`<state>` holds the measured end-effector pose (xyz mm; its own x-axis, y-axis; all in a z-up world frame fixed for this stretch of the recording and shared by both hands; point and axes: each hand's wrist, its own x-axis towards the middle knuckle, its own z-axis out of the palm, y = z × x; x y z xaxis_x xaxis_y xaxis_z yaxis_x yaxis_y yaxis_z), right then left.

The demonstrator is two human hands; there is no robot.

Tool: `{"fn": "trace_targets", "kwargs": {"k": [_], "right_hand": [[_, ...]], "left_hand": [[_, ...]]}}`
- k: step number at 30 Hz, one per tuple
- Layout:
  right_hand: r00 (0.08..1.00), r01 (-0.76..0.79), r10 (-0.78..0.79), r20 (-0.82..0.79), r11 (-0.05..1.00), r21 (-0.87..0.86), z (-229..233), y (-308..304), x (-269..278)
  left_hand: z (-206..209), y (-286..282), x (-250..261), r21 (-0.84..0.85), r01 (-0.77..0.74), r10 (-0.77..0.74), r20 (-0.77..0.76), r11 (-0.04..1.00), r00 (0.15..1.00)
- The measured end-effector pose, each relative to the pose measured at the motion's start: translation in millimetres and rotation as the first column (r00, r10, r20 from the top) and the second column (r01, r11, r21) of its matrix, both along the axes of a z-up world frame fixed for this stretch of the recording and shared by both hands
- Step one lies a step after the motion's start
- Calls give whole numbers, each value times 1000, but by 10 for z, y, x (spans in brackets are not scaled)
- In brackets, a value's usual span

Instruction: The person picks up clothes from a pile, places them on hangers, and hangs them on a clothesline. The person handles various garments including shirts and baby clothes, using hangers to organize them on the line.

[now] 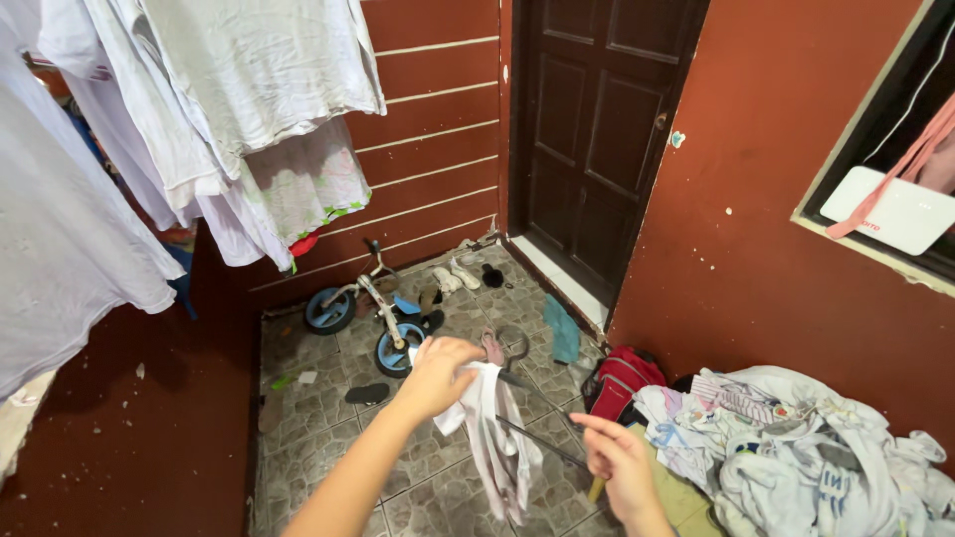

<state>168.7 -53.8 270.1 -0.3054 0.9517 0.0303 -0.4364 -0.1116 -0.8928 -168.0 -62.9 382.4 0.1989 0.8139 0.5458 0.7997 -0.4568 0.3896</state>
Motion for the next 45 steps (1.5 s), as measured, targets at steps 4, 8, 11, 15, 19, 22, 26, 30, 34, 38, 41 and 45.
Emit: {"fn": "trace_targets", "kwargs": {"k": [4,8,11,15,19,22,26,30,34,38,41,45], "right_hand": [[923,-324,326,-205,945,45,218,233,310],[960,-163,86,-267,945,-284,311,469,437],[926,-287,288,-244,957,41,88,645,262],[973,-197,169,159,963,185,52,551,-326],[981,-174,119,153,887,429,248,623,-809],[815,-185,-113,569,879,439,250,808,-970],[434,-391,-206,877,834,389,104,1078,-561],[795,-415,232,561,882,224,159,1655,64],[790,-370,97,606,862,346,562,2009,398],[686,-483,-10,727,742,466,1116,1947,334],[620,-492,-198,759,655,573,1481,1657,121],[666,-503,-142,732,640,581,1852,1244,-125]], "left_hand": [[260,-4,114,-92,26,-23,30,995,999],[497,-58,205,-180,53,-13,218,982,976],[652,-126,315,-166,40,10,291,985,957],[814,-227,496,-124,2,31,271,992,962],[911,-340,702,-109,-32,59,251,994,966],[930,-446,784,-108,-76,100,238,991,966],[826,-613,726,-26,-151,153,209,988,966],[694,-827,625,-30,-298,294,282,954,913],[541,-946,654,24,-420,415,111,907,903],[400,-915,753,115,-476,474,49,872,879],[331,-838,846,154,-517,510,86,842,856],[307,-787,930,117,-593,582,113,797,805]]}}
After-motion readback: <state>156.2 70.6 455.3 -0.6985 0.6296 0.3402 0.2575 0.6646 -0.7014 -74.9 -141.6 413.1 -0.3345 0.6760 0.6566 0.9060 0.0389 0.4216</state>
